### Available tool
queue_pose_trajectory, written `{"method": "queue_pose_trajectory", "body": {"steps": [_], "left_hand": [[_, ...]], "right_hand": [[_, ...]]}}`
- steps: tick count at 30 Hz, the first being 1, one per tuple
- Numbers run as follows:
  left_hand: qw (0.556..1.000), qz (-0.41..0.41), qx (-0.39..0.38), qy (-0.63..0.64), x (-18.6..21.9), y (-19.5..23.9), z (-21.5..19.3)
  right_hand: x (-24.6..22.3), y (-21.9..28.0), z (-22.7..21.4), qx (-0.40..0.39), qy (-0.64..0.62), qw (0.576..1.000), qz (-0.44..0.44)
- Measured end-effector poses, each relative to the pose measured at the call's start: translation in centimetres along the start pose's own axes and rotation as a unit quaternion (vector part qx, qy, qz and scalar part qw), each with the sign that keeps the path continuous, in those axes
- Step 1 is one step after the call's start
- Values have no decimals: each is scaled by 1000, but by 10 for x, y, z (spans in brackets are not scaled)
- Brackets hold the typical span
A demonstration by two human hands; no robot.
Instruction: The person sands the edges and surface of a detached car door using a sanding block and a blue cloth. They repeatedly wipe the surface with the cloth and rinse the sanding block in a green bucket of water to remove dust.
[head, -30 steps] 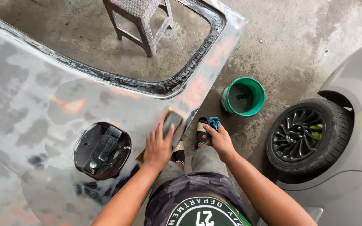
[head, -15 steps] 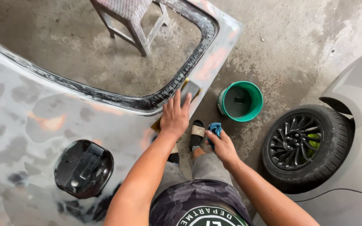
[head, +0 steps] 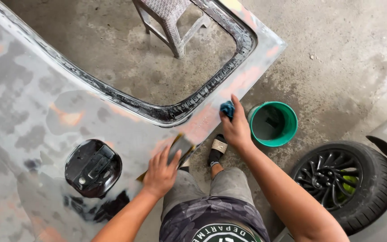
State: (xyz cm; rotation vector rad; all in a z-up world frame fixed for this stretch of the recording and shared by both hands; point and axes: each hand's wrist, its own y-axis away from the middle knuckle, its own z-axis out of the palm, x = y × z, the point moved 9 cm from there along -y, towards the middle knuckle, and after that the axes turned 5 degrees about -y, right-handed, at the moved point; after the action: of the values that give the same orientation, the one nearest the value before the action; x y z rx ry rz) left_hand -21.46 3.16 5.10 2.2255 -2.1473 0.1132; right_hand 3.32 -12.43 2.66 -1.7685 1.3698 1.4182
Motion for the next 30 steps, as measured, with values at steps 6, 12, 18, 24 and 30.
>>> {"method": "queue_pose_trajectory", "body": {"steps": [6,12,18,24,30], "left_hand": [[998,-49,6,-25,15,-96,18],[999,-7,31,-40,-3,-9,3],[998,54,-17,0,-37,116,-23],[997,56,54,-3,-21,-7,0],[999,24,31,-13,-11,-81,14]], "right_hand": [[5,-19,38,-72,254,960,-94],[9,-21,48,-70,263,959,-74],[11,5,62,-50,265,961,-60],[4,51,75,9,229,968,-101],[3,49,58,41,150,987,-43]]}}
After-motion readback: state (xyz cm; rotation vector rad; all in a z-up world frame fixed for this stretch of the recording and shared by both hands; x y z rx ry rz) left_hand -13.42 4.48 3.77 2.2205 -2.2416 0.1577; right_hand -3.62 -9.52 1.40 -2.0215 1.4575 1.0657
